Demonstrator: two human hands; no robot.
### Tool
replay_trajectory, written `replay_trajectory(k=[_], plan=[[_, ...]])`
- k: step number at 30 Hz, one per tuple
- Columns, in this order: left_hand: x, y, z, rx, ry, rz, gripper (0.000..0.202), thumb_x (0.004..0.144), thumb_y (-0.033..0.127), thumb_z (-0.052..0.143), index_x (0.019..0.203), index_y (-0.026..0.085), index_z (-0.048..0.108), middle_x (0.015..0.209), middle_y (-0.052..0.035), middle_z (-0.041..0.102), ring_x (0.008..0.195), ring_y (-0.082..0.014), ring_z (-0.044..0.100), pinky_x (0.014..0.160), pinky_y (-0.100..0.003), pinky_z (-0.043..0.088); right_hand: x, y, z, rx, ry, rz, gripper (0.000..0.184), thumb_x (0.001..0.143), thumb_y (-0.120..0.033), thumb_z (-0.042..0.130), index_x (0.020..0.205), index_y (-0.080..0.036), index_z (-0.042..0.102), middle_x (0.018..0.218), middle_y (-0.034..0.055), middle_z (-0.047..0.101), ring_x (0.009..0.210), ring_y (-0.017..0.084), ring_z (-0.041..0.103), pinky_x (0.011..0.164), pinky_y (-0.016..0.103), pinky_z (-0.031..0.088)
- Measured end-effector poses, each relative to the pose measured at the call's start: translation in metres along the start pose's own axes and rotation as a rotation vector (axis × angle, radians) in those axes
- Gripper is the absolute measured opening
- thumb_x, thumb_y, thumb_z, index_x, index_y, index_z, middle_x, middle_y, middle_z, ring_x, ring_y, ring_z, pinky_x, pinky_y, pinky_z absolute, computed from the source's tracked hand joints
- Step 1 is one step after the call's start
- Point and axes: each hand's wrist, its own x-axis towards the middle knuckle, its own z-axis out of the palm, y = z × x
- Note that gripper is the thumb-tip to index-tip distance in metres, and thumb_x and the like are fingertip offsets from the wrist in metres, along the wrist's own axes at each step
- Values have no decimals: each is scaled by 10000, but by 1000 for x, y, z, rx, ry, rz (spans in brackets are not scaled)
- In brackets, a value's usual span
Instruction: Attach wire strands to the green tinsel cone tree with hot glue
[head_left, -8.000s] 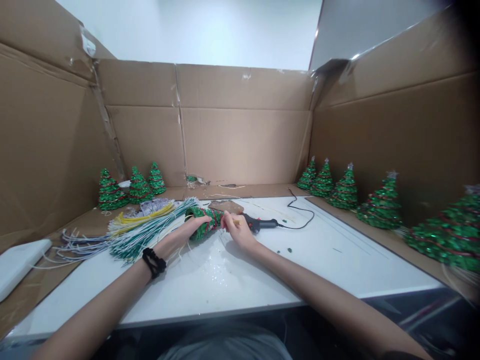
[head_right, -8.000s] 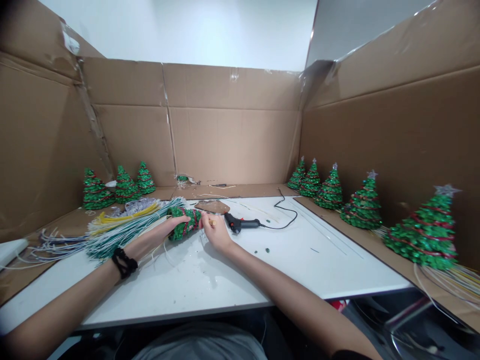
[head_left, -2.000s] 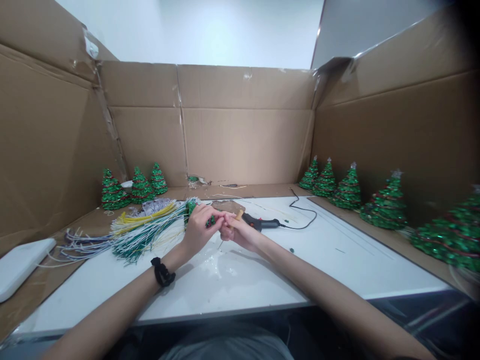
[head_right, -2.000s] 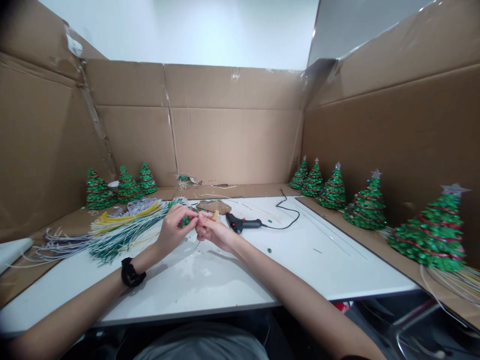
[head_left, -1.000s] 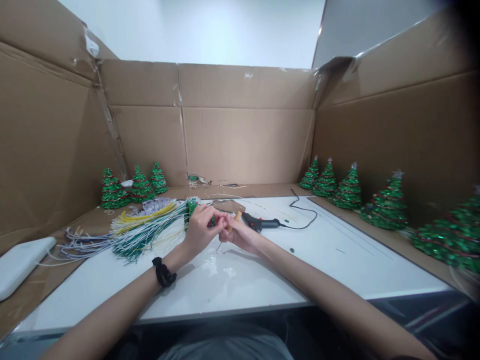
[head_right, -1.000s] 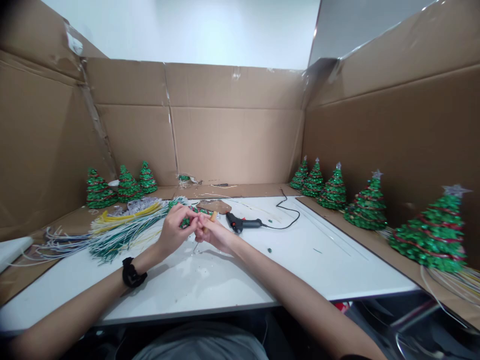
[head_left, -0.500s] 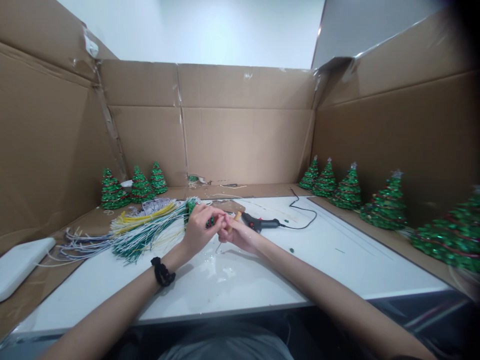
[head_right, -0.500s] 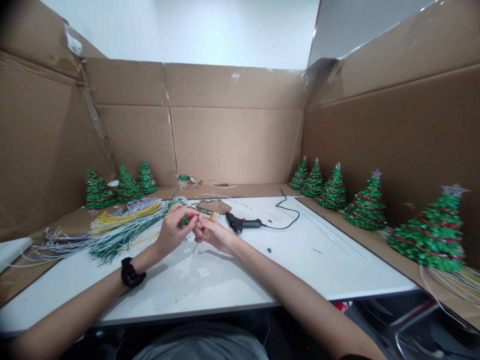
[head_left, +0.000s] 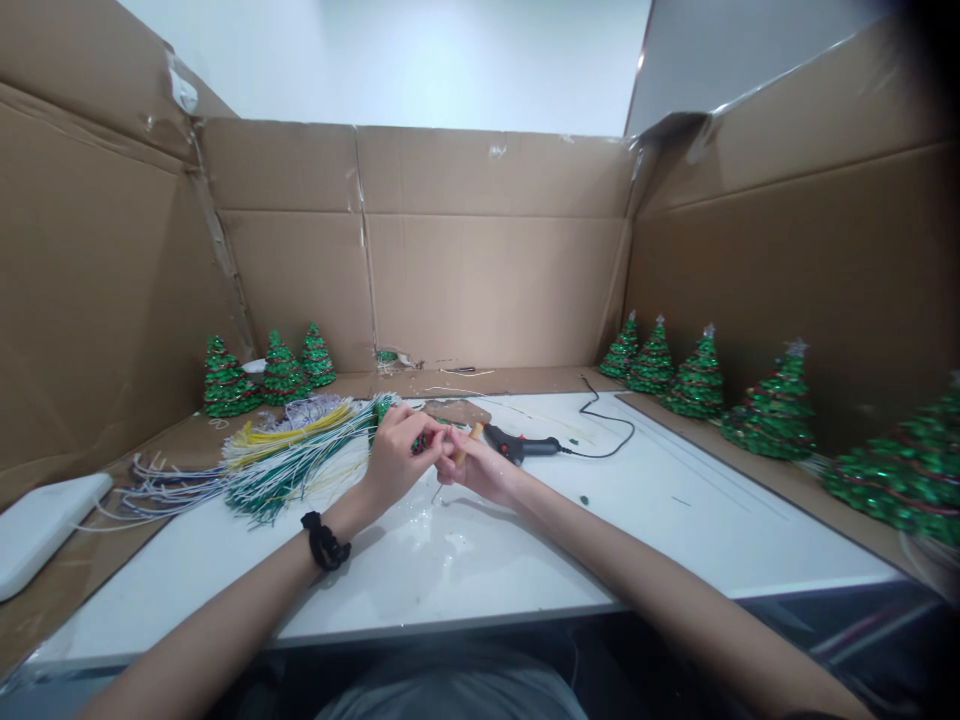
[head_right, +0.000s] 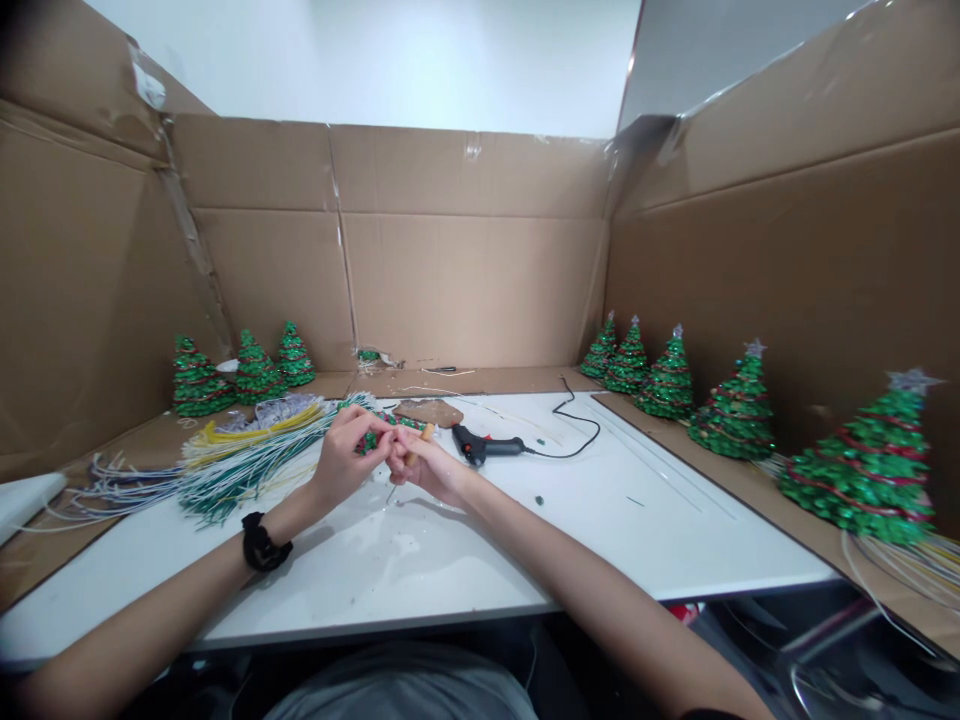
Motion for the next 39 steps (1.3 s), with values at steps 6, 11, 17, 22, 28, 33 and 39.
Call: replay_trajectory(k=[6,11,17,22,28,33,39], plan=[[0,0,0,-27,8,-6,113,816,168,522,731,195,590,655,-14,619,700,-181,505,676,-337,418,1,1,-4,17,-43,-8,371,765,-537,619,752,-191,488,598,-50,431,548,94,383,593,247,335],[0,-2,0,-11,6,-48,115,822,179,535,729,200,599,660,-10,622,693,-178,508,685,-337,417,2,1,-7,24,-66,-25,366,801,-543,560,770,-181,514,612,-31,455,552,100,376,597,260,329],[1,0,0,-39,1,-19,111,838,220,539,861,213,648,648,-4,638,686,-181,512,685,-343,422,1,1,-6,18,-27,28,394,764,-566,595,730,-183,510,606,-37,431,552,97,369,595,257,319],[0,0,0,-23,11,8,120,846,213,535,803,210,647,664,-8,650,693,-181,519,674,-340,417,0,0,-2,3,6,12,385,739,-546,635,718,-186,500,601,-40,435,554,99,364,587,253,321],[0,-1,-1,66,-11,59,175,834,201,522,679,200,605,574,-2,577,667,-181,497,654,-336,395,1,1,-1,-16,5,-26,345,759,-495,638,728,-188,485,581,-52,408,545,93,346,573,245,315],[1,0,-1,109,-42,39,215,820,192,505,613,203,563,544,2,527,649,-179,479,657,-337,384,2,0,-1,-43,23,-32,359,747,-505,646,720,-192,472,571,-53,417,541,96,361,561,246,315],[0,-4,0,72,22,-28,144,806,185,521,665,203,540,622,-4,544,669,-178,487,660,-324,393,0,-2,5,-41,18,-34,327,772,-477,632,741,-191,477,579,-53,429,527,90,352,557,244,311]])
